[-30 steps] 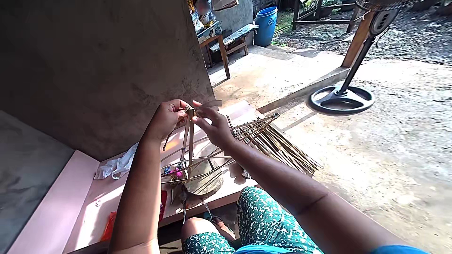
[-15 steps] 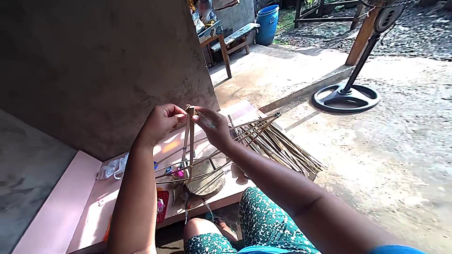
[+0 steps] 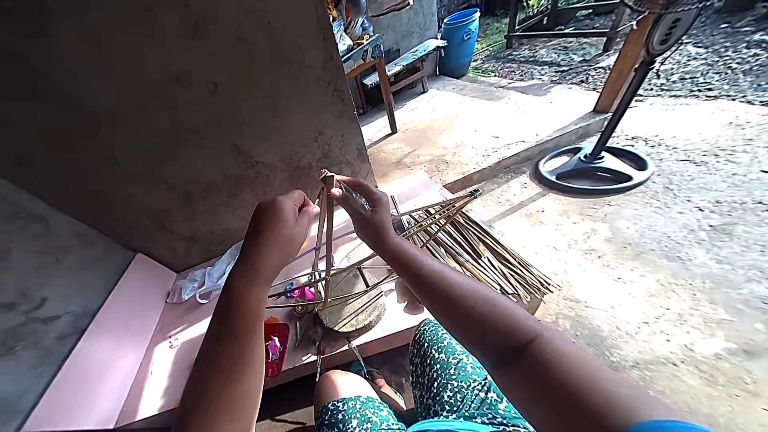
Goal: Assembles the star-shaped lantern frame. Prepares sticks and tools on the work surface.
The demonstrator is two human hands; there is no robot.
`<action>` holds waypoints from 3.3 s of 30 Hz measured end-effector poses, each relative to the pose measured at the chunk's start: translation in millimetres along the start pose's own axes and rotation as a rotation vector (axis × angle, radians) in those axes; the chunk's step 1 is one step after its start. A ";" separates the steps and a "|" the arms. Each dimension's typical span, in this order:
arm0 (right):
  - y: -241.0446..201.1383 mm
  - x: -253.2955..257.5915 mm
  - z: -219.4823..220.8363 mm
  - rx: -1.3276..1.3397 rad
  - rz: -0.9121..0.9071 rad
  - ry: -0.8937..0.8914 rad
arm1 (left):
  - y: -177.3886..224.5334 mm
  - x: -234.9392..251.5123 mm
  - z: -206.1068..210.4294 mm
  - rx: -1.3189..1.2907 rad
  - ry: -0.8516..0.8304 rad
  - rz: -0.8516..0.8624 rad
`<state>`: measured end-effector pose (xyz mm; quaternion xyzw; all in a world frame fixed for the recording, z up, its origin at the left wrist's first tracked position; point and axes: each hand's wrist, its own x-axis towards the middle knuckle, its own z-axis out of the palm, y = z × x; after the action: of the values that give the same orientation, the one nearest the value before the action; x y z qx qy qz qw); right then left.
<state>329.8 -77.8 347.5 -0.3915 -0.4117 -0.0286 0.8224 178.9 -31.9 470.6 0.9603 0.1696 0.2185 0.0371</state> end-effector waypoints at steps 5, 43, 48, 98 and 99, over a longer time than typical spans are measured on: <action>0.4 -0.1 0.7 0.012 -0.002 0.004 | 13.1 -10.3 6.0 0.109 0.027 0.091; 2.9 -5.5 -15.7 0.092 -0.002 0.004 | 75.3 171.7 5.8 0.392 -1.011 0.289; 1.0 -9.9 -18.4 0.109 -0.029 0.002 | 81.8 171.3 -4.6 0.337 -0.997 0.097; 7.7 18.3 20.2 0.103 0.028 -0.008 | -49.4 32.1 58.9 -0.575 0.381 0.290; 10.3 21.0 20.7 0.095 0.016 -0.007 | -50.8 33.1 62.0 -0.585 0.383 0.265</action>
<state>333.8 -51.1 363.1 -0.3554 -0.4125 -0.0010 0.8388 218.1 27.3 420.8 0.8643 -0.0220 0.4364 0.2490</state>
